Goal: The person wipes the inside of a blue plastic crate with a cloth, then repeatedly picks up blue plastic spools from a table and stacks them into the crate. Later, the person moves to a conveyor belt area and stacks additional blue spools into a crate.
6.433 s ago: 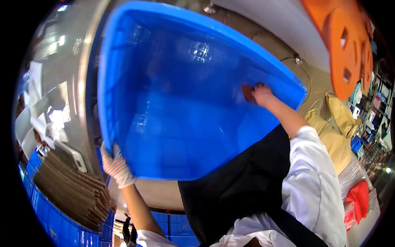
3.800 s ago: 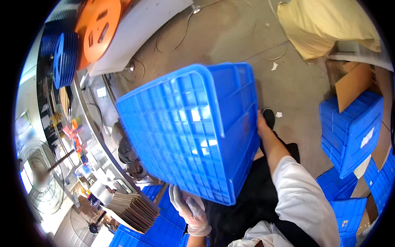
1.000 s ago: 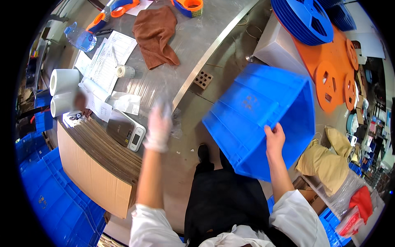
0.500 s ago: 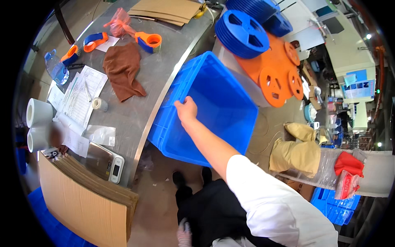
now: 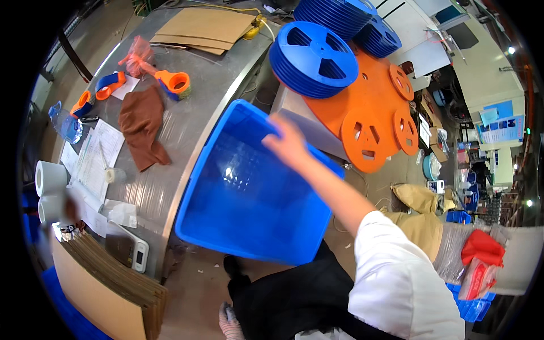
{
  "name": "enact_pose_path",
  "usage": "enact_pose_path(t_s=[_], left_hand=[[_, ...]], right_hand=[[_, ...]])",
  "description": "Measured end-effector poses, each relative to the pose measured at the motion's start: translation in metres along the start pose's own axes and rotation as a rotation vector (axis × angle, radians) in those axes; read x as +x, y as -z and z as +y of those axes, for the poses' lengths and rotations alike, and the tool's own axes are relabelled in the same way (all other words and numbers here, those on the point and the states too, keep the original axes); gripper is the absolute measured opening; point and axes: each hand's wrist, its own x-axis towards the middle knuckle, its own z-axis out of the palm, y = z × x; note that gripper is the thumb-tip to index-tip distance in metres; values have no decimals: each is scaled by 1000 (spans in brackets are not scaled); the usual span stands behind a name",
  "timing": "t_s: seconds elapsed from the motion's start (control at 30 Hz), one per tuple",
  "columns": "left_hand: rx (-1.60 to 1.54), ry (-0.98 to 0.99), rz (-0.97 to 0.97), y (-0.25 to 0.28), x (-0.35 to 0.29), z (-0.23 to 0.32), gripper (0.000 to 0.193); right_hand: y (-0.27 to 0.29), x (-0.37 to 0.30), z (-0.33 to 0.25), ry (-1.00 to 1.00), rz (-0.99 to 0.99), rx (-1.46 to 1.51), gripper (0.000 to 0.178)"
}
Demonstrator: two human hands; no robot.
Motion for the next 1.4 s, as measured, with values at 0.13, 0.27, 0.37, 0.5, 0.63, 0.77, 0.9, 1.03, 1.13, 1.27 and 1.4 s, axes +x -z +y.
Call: enact_pose_path(t_s=[0.13, 0.27, 0.37, 0.5, 0.63, 0.77, 0.9, 1.03, 1.13, 1.27, 1.4], left_hand=[[-99, 59, 26, -37, -15, -108, 33], [-69, 43, 35, -161, -64, -107, 35], [252, -73, -21, -251, -108, -24, 35], [340, -38, -92, -302, -141, -3, 36], [75, 62, 12, -321, -165, -34, 34], [52, 35, 36, -328, -187, -49, 33], [119, -30, 46, -321, -195, -51, 33], [168, -154, 73, -320, -193, -48, 34], [-18, -164, 136, -301, -193, -86, 35], [39, -361, 255, -262, -235, -54, 40], [220, -544, 562, -215, -272, -3, 44]], right_hand=[[122, 91, 102, 186, 440, -327, 64], [176, 159, 180, 126, -388, -475, 63], [167, 190, 178, 10, -780, -539, 65], [149, 204, 192, 94, -925, -524, 67], [140, 182, 207, 166, -673, -631, 59], [159, 150, 199, 189, -512, -604, 42], [213, 113, 129, 188, -487, -375, 30], [318, 40, 97, -33, -472, 457, 28], [355, -34, 69, -287, -562, 1209, 28], [364, -148, 68, -487, -656, 1904, 28], [369, -240, 55, -550, -733, 2031, 32]])
